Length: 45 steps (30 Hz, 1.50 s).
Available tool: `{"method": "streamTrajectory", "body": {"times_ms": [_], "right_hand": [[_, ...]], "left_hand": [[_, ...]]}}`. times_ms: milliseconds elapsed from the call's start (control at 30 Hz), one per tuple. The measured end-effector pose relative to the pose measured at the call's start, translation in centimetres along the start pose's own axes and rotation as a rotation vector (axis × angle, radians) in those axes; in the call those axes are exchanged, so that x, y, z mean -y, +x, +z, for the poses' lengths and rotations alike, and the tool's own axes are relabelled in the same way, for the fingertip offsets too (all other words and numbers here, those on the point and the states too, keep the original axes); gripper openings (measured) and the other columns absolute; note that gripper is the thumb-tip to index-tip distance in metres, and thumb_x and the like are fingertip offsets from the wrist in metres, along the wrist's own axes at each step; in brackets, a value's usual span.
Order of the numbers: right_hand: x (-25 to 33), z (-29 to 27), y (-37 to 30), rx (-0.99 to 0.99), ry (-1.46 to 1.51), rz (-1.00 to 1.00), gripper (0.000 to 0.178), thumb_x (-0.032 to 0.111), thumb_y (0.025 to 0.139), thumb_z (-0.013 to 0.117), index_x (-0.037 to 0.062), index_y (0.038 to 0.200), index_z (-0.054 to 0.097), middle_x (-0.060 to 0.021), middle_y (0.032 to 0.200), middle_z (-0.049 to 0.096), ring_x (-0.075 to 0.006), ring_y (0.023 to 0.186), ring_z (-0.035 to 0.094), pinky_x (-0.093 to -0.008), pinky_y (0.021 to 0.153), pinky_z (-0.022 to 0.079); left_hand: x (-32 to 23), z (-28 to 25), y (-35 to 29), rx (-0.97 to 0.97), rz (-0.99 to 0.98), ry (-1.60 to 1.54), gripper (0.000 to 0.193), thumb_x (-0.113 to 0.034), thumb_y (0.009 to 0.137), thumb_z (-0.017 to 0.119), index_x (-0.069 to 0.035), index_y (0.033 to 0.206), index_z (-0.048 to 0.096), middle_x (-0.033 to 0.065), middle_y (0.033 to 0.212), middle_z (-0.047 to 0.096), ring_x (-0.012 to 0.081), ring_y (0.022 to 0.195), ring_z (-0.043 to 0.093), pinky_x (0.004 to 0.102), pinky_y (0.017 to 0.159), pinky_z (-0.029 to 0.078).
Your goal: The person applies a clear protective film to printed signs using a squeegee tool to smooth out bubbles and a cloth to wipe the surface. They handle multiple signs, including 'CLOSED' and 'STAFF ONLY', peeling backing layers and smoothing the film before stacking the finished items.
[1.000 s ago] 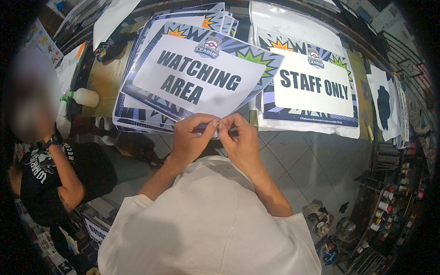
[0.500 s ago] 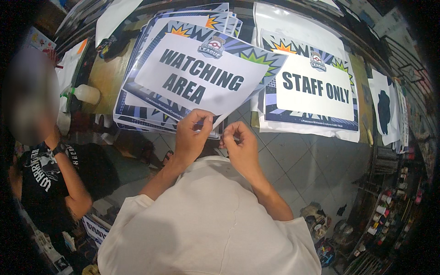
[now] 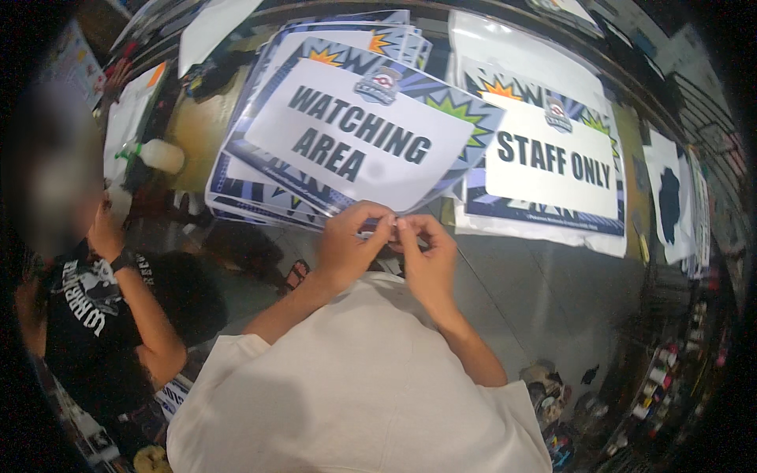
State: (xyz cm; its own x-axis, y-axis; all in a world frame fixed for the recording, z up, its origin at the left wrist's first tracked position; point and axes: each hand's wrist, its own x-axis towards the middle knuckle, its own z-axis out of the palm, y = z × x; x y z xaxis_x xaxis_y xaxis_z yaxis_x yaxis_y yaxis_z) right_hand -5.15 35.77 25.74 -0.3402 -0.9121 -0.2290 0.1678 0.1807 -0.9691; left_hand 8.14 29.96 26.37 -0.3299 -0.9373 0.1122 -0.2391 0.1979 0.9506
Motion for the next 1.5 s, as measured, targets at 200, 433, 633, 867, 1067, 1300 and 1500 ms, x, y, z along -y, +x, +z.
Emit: {"method": "streamTrajectory", "body": {"times_ms": [200,433,633,867,1067,1300,1500], "right_hand": [[-2.2,0.2,-0.2,-0.027,-0.008,-0.127,0.01,0.01,0.103,0.062,0.0003,0.1,0.061,-0.003,0.095,0.064,-0.0081,0.088,0.062,-0.0254,0.075,0.057],[-1.8,0.4,0.3,0.014,-0.049,-0.156,0.011,0.01,0.104,0.06,0.0015,0.097,0.056,-0.0025,0.095,0.06,-0.0086,0.088,0.061,-0.0263,0.078,0.057],[-0.5,1.1,0.5,0.08,-0.053,-0.171,0.012,0.012,0.106,0.055,0.0017,0.1,0.055,-0.0029,0.096,0.059,-0.0109,0.089,0.063,-0.0283,0.079,0.058],[0.0,1.5,0.9,0.123,-0.114,-0.163,0.011,0.012,0.106,0.055,0.0027,0.1,0.054,-0.0021,0.098,0.055,-0.0115,0.09,0.06,-0.0294,0.08,0.056],[0.3,0.7,1.0,0.173,-0.188,-0.153,0.011,0.011,0.106,0.056,0.0026,0.1,0.053,-0.0032,0.1,0.052,-0.0121,0.09,0.058,-0.0311,0.081,0.057],[0.8,-1.3,1.1,0.171,-0.256,-0.091,0.013,0.011,0.105,0.059,0.0018,0.097,0.054,-0.0045,0.101,0.055,-0.0131,0.095,0.061,-0.0299,0.08,0.056],[0.9,-3.8,0.8,0.066,-0.28,-0.015,0.014,0.013,0.103,0.062,0.0011,0.097,0.057,-0.0055,0.094,0.067,-0.0114,0.084,0.064,-0.0266,0.07,0.053]], "left_hand": [[1.5,-0.9,0.0,0.04,-0.006,0.003,0.013,-0.014,0.094,0.07,-0.003,0.099,0.069,0.0093,0.093,0.072,0.0216,0.083,0.07,0.0329,0.073,0.056],[1.4,-2.0,-0.2,0.067,0.131,-0.011,0.021,-0.02,0.093,0.073,-0.004,0.105,0.071,0.0096,0.095,0.07,0.0253,0.089,0.067,0.0361,0.079,0.053],[1.5,-3.0,0.5,0.078,0.199,-0.074,0.022,-0.018,0.09,0.076,-0.004,0.107,0.071,0.01,0.1,0.071,0.0266,0.095,0.067,0.0377,0.083,0.052],[2.2,-3.0,0.7,0.012,0.223,-0.018,0.011,-0.014,0.092,0.072,-0.005,0.095,0.067,0.0091,0.091,0.069,0.0282,0.086,0.066,0.0395,0.076,0.052],[1.9,-3.5,1.4,-0.017,0.239,0.043,0.013,-0.018,0.095,0.07,-0.005,0.094,0.065,0.0099,0.086,0.066,0.0308,0.078,0.065,0.0401,0.07,0.051],[0.8,-3.9,3.7,0.113,0.124,0.008,0.018,-0.022,0.098,0.066,-0.004,0.096,0.068,0.0132,0.092,0.07,0.0339,0.087,0.068,0.0414,0.074,0.052],[-0.9,-2.5,5.6,0.245,0.013,0.005,0.025,-0.024,0.098,0.065,0.0,0.098,0.07,0.017,0.093,0.072,0.033,0.09,0.069,0.0399,0.079,0.052]]}}
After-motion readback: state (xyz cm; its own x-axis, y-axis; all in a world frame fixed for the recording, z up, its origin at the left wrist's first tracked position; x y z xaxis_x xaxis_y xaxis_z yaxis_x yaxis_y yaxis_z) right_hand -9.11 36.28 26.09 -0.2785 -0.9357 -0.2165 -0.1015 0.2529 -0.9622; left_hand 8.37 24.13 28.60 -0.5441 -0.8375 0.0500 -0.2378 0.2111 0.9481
